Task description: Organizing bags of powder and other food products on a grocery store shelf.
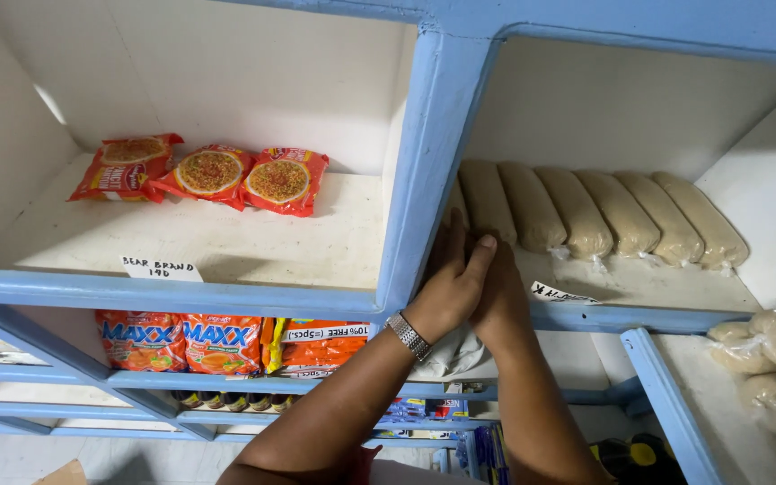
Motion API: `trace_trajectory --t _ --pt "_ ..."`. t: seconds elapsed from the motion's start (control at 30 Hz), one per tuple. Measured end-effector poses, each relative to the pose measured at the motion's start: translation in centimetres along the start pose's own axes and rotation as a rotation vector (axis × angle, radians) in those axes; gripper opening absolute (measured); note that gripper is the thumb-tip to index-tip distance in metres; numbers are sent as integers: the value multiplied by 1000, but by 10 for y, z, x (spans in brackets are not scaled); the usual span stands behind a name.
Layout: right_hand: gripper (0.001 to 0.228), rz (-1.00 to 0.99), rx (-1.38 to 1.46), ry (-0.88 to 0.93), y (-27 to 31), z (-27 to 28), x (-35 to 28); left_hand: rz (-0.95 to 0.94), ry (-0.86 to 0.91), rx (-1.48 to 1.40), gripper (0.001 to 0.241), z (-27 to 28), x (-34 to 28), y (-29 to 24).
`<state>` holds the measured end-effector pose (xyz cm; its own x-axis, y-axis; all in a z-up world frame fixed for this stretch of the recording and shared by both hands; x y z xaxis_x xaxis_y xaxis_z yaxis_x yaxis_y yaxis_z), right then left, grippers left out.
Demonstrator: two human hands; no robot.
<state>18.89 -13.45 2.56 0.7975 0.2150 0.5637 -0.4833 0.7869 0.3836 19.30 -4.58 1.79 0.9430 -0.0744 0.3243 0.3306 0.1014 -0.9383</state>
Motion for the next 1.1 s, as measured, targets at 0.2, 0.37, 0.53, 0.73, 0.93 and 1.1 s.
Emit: trace_trajectory --t 0.2,0.37,0.53,0.73,0.93,1.1 --pt "53 4 46 -53 11 13 -3 -73 17 11 92 -1 -14 -20" --pt "51 236 -190 -237 28 18 -18 -45 89 -57 92 -10 -39 -38" --pt "48 205 511 -174 -16 -5 -46 -666 -175 453 71 -12 -78 -61" --pt "30 324 70 -357 -15 -8 -83 -628 -131 112 68 8 -73 -75" --pt "51 263 -187 -283 18 -7 -119 -596 -135 210 50 0 -71 -82" --pt "58 214 -266 -160 43 34 -121 -618 -127 167 37 -8 -78 -95"
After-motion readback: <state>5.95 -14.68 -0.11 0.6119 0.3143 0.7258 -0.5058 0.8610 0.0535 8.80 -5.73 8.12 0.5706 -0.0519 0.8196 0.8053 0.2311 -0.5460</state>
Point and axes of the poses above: each hand's wrist, its own x-axis towards the middle knuckle, its own z-axis out of the back of the hand, y = z × x, the point moved 9 cm from there along x, towards the middle knuckle, and after that the axes turned 4 degrees about -x, right-handed, at the moved point
